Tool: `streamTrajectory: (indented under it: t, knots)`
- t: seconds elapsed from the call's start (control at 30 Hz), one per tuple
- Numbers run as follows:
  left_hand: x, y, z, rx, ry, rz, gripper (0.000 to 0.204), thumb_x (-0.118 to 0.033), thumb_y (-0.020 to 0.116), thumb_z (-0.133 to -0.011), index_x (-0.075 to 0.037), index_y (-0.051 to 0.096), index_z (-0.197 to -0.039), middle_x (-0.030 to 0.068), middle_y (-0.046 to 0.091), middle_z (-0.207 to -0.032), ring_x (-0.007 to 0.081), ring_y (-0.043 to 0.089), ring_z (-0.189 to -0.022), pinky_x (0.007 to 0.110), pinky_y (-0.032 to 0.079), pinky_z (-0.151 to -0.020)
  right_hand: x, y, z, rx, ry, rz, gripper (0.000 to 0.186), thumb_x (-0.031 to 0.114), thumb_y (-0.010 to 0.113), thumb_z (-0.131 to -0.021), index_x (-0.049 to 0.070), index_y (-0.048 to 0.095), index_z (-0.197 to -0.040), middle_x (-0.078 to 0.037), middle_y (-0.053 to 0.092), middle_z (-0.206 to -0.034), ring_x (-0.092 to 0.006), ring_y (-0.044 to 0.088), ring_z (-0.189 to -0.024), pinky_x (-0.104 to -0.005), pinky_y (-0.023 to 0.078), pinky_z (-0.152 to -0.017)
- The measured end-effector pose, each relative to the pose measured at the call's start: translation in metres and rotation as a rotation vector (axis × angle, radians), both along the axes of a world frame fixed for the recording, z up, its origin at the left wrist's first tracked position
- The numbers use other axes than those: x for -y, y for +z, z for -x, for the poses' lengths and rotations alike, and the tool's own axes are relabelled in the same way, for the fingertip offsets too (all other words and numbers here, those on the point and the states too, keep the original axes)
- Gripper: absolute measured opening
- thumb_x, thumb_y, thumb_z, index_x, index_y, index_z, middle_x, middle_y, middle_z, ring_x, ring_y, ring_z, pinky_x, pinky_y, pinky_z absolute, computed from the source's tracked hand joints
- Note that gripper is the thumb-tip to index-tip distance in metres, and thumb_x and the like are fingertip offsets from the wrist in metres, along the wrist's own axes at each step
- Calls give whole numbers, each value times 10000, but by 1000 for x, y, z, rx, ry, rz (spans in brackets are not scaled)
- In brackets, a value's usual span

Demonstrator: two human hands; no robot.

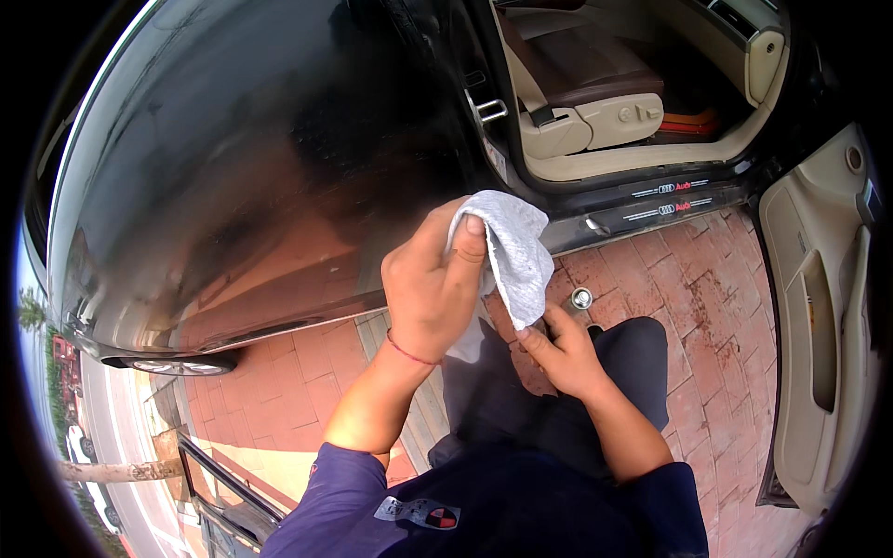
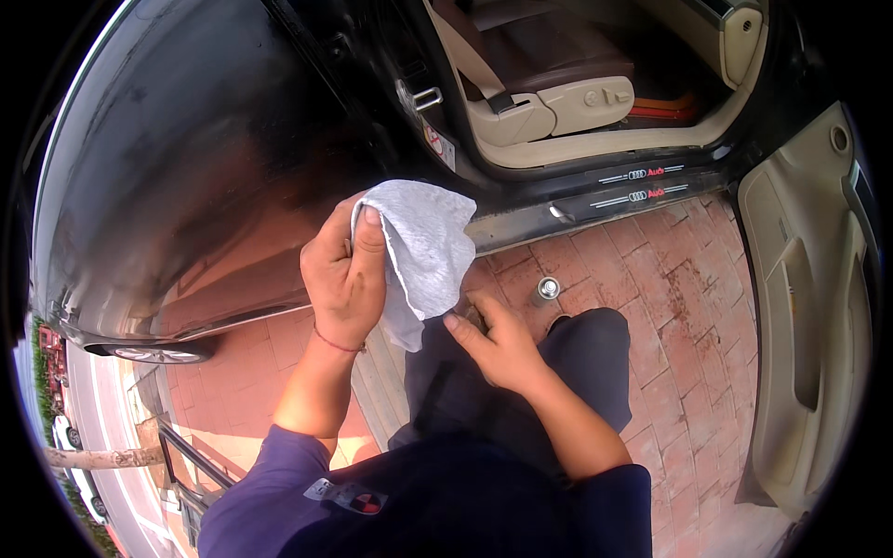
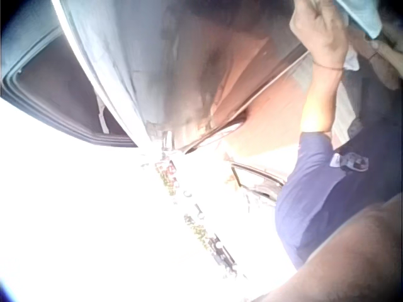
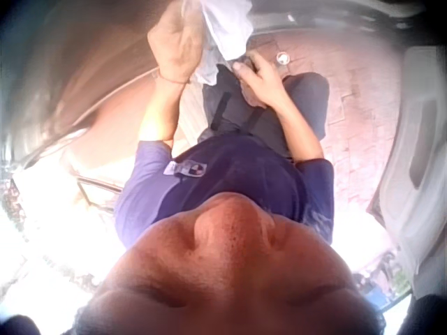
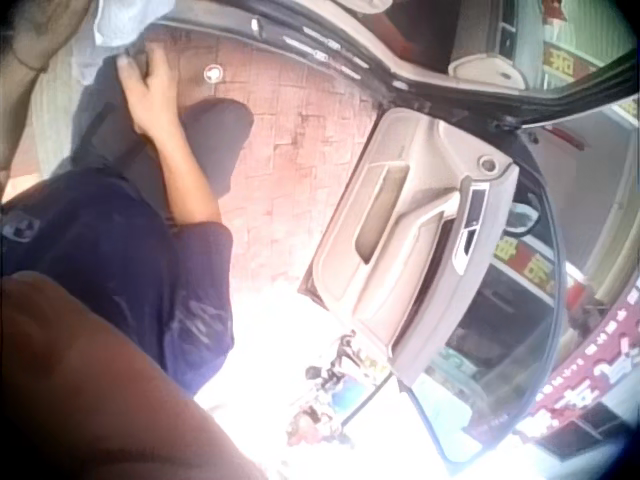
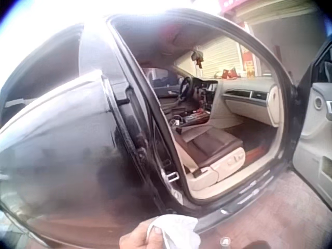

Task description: The person cleans and scrapes the edge of a car door using a spray can, a cloth, and a metal scraper tool.

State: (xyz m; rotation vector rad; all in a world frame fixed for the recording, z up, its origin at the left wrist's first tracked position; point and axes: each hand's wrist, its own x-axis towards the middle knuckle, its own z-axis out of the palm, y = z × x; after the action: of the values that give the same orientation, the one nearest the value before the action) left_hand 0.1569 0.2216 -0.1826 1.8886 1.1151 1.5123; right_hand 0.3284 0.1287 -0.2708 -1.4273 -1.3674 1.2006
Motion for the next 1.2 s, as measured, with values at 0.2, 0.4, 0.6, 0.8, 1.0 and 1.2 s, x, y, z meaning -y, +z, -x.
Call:
streamTrajectory:
  t: [0.2, 0.4, 0.6, 0.8, 1.0, 1.2]
  knots:
    - [1, -11, -9, -284, -47, 113, 387, -373, 666, -974, -44, 696, -1176, 154, 740, -873, 320, 742, -788, 335, 569, -696, -20, 23, -17, -215, -56, -57, 430, 334, 680, -976, -7, 599, -1226, -55, 670, -852, -129, 615, -734, -298, 484, -682]
    - [-8, -15, -23, 190, -377, 230, 635, -482, 658, -966, 28, 584, -1337, 139, 669, -1223, 189, 620, -1157, 318, 489, -956, -51, 37, -27, 84, 31, -207, 585, 440, 721, -919, 5, 577, -1282, -186, 704, -927, -342, 701, -857, -419, 528, -756]
    - [-14, -23, -38, 415, -282, 519, 428, -385, 537, -1065, 10, 669, -1164, 9, 705, -961, 60, 604, -877, 230, 498, -772, -66, 25, -23, 103, 49, -187, 652, 430, 750, -900, -29, 530, -1306, -198, 698, -1004, -314, 706, -922, -404, 530, -771]
    - [-13, -30, -43, 533, -384, 592, 376, -332, 544, -1070, 6, 655, -1191, 23, 703, -1027, 65, 606, -930, 242, 504, -814, -70, 26, -43, -325, 63, -211, 889, 395, 740, -927, -48, 262, -1532, -224, 583, -1312, -252, 648, -1093, -362, 508, -929]
    - [-6, -29, -42, 463, -316, 556, 339, -289, 564, -1062, 17, 636, -1189, 16, 692, -998, 66, 602, -936, 242, 498, -833, -89, 23, -17, -118, -26, -328, 509, 363, 632, -1012, -53, 567, -1298, -193, 691, -1066, -222, 679, -937, -363, 526, -794]
    - [1, -40, -46, 601, -71, 644, 303, -331, 583, -1049, -33, 624, -1013, -15, 632, -831, 27, 545, -645, 203, 449, -528, -101, 26, 0, 220, -185, -674, 285, 277, 664, -982, 9, 612, -1063, -219, 678, -790, -414, 678, -704, -428, 518, -593]
